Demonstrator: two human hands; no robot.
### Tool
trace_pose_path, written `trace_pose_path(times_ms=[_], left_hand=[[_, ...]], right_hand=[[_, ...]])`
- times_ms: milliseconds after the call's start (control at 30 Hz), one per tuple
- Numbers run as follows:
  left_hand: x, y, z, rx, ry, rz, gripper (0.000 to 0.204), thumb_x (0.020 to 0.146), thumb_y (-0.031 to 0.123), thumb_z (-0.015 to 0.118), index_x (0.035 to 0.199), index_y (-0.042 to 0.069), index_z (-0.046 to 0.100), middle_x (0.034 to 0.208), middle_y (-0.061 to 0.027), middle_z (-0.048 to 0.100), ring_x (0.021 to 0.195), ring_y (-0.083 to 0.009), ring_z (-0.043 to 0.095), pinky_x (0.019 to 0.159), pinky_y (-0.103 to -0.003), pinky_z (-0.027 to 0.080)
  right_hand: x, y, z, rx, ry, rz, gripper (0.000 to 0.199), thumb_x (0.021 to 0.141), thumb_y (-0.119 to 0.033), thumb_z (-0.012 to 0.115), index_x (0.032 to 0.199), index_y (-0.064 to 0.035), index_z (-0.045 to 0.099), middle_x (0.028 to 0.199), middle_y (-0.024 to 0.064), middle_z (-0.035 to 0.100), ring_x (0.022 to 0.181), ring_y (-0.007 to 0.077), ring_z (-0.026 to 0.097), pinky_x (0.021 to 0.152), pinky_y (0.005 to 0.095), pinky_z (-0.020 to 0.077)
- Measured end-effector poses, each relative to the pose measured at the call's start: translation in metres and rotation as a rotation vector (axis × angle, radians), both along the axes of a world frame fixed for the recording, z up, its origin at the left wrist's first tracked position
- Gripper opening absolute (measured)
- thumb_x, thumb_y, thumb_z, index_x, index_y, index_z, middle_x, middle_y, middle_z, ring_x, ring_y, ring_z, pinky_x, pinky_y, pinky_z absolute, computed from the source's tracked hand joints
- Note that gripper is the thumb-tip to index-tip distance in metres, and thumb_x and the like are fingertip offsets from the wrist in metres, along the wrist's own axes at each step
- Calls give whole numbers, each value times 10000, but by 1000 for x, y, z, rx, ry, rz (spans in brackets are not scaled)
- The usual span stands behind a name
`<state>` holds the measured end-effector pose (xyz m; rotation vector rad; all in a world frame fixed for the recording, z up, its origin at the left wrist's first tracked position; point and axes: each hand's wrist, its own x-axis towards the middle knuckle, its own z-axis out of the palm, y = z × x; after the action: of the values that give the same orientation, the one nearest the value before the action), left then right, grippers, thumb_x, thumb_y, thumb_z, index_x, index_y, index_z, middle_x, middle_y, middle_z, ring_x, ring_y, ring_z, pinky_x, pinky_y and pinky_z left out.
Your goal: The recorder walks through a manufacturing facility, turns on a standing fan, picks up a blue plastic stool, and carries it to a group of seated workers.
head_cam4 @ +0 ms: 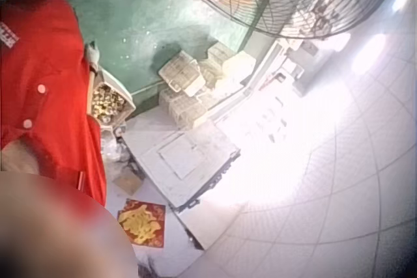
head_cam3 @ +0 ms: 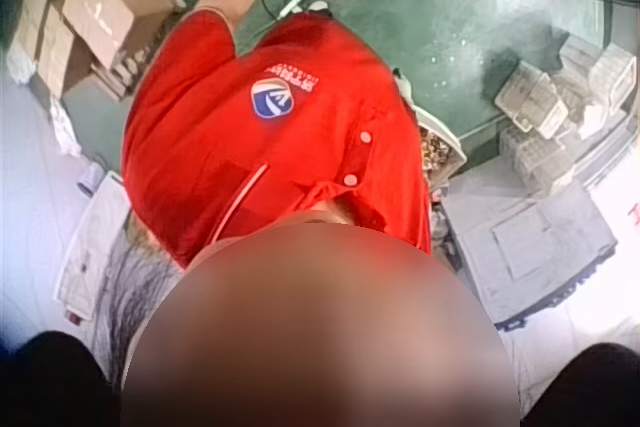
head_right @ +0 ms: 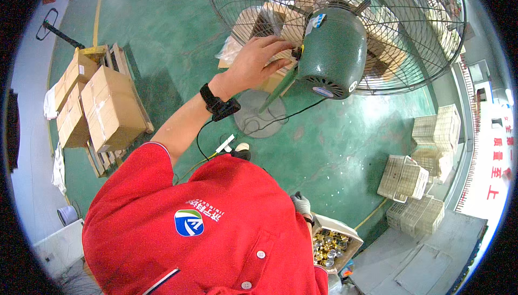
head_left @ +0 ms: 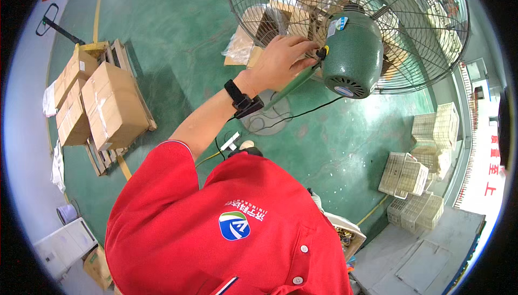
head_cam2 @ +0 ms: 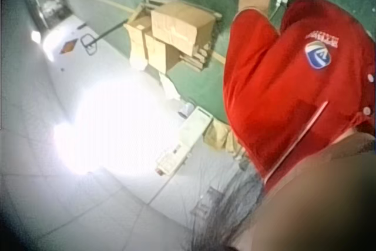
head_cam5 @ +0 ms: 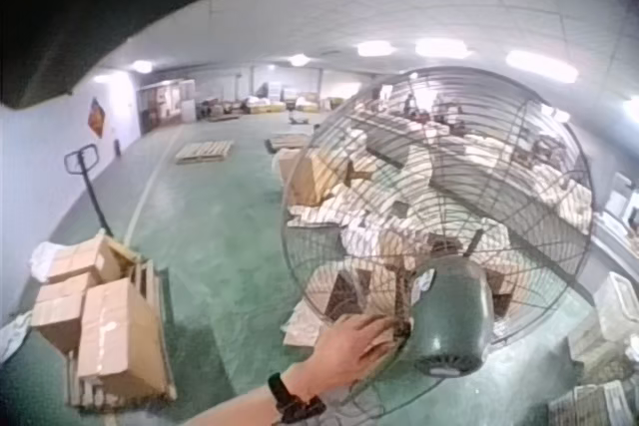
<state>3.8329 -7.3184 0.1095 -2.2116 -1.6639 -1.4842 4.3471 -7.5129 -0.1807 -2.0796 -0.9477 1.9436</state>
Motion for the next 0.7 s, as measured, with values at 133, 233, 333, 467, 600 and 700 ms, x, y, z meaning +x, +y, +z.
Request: trace_pose_path(times_ms=[133, 233, 333, 467, 600, 700], left_hand=[[-7, 10, -6, 68, 92, -19, 330, 923, 292, 682, 1206, 126, 654, 1078, -63, 665, 995, -270, 638, 864, -406, 450], [-11, 8, 0, 58, 126, -32, 344, 897, 281, 707, 1186, 101, 654, 1110, -71, 668, 1000, -299, 629, 891, -421, 476], [-8, 14, 2, 81, 159, -43, 336, 898, 296, 704, 1163, 94, 661, 1092, -67, 670, 998, -302, 626, 897, -421, 478], [-7, 19, 1, 104, 141, -56, 336, 900, 305, 698, 1149, 82, 658, 1080, -75, 670, 989, -311, 624, 889, -423, 480], [-2, 21, 8, 108, 140, -69, 277, 955, 312, 633, 1087, 70, 640, 988, -68, 644, 943, -282, 616, 872, -405, 460], [0, 23, 7, 88, 152, -77, 237, 969, 284, 612, 1065, 68, 627, 956, -73, 626, 937, -285, 605, 888, -411, 450]], right_hand=[[-29, 23, 27, -2, -216, 225, 323, 873, -232, 684, 1112, -17, 652, 975, 27, 706, 832, 87, 548, 751, 278, 495], [-43, 29, 41, 32, -214, 271, 359, 871, -267, 690, 1127, -17, 658, 1009, 41, 721, 862, 102, 582, 779, 281, 501], [-31, 24, 13, 56, -256, 285, 391, 867, -290, 699, 1139, -11, 662, 1058, 50, 735, 895, 126, 621, 816, 291, 507], [-28, 21, 1, 57, -219, 242, 398, 863, -310, 707, 1110, -1, 671, 1073, 61, 741, 919, 148, 643, 844, 301, 508], [-23, 18, -6, 58, -237, 255, 358, 858, -322, 704, 1053, -22, 689, 1004, 71, 740, 873, 158, 628, 805, 323, 509], [-26, 20, -2, 61, -331, 339, 325, 851, -321, 697, 1018, -42, 693, 939, 76, 731, 825, 161, 611, 772, 333, 504]])
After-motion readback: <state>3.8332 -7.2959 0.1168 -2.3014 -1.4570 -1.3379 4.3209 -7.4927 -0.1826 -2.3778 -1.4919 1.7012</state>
